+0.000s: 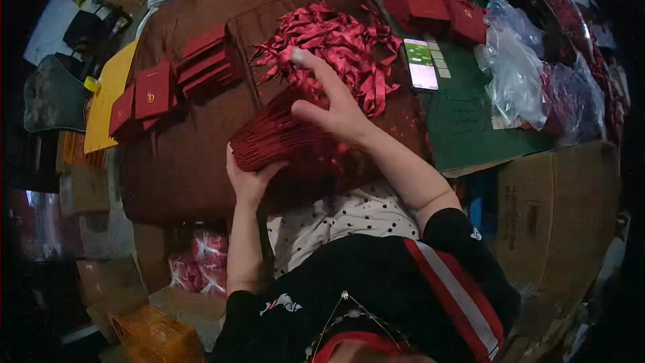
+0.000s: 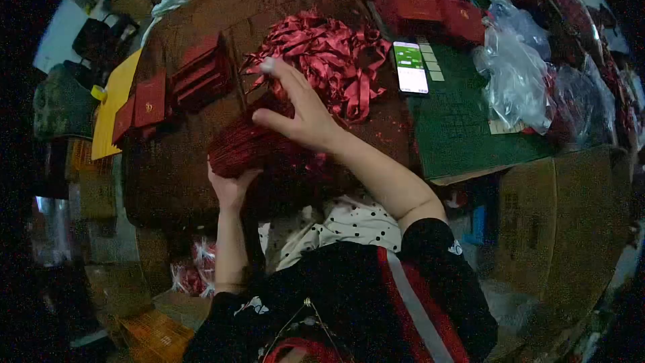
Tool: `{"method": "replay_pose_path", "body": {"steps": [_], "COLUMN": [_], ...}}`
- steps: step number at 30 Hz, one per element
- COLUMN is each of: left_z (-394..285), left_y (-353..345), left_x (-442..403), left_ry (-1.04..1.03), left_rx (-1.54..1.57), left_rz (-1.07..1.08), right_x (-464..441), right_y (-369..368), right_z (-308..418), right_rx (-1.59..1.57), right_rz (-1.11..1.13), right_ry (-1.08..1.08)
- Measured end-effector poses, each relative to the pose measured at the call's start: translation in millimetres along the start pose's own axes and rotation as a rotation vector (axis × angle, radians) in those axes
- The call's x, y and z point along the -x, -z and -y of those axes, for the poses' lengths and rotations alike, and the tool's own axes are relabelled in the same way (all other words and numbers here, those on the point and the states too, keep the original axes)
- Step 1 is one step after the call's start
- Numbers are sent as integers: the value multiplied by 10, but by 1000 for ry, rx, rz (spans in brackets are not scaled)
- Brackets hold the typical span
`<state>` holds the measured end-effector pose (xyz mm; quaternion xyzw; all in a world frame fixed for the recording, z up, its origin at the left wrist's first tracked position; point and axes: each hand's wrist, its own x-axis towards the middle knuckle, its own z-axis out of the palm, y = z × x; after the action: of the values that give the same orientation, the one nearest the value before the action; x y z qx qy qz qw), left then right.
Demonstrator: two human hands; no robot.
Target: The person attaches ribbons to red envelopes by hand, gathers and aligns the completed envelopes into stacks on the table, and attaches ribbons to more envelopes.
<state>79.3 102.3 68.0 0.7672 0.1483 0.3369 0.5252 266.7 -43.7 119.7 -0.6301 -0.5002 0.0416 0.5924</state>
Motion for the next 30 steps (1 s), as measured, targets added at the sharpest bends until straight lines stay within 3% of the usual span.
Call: {"method": "replay_pose_path", "body": {"steps": [1,3,4,6,7,8,10,11,13,15,18,21,24,25,26,27,28,30], "left_z": [-153,-406,-606,-702,-697,-762,-943,-964,-874,-863,-1014,-1132,-1022,-961,-860,-772,-663,-492], "left_y": [20,95,75,150,149,129,53,5,-85,-167,-331,-445,-502,-495,-471,-442,-396,-406], "left_x": [-32,-91,-101,-147,-170,-185,-181,-178,-175,-231,-288,-425,-466,-492,-517,-516,-481,-318], "left_ry": [193,135,251,109,159,157,267,215,237,234,202,251,256,194,134,119,191,329], "left_rx": [194,92,405,137,119,118,39,32,-37,-175,-310,-1,400,403,405,436,434,443], "left_rz": [53,217,250,397,398,405,389,411,445,495,579,760,687,630,570,549,552,504], "right_x": [-4,1,41,159,216,233,319,352,358,487,652,863,1029,1108,1197,1286,1495,1581], "right_y": [115,262,282,249,264,293,380,405,540,582,687,845,1253,1481,1744,1973,2287,2894], "right_z": [186,552,694,722,723,840,735,694,664,548,532,488,556,604,516,524,420,255], "right_rx": [-1,229,276,401,497,582,528,489,390,352,-91,-297,-485,-521,-511,-527,-496,-434], "right_rz": [24,196,287,425,484,513,469,462,619,571,478,416,285,148,125,-9,-208,-179], "right_ry": [67,149,149,167,158,7,-50,-82,-407,-425,-617,-707,-793,-889,-776,-796,-835,-732]}}
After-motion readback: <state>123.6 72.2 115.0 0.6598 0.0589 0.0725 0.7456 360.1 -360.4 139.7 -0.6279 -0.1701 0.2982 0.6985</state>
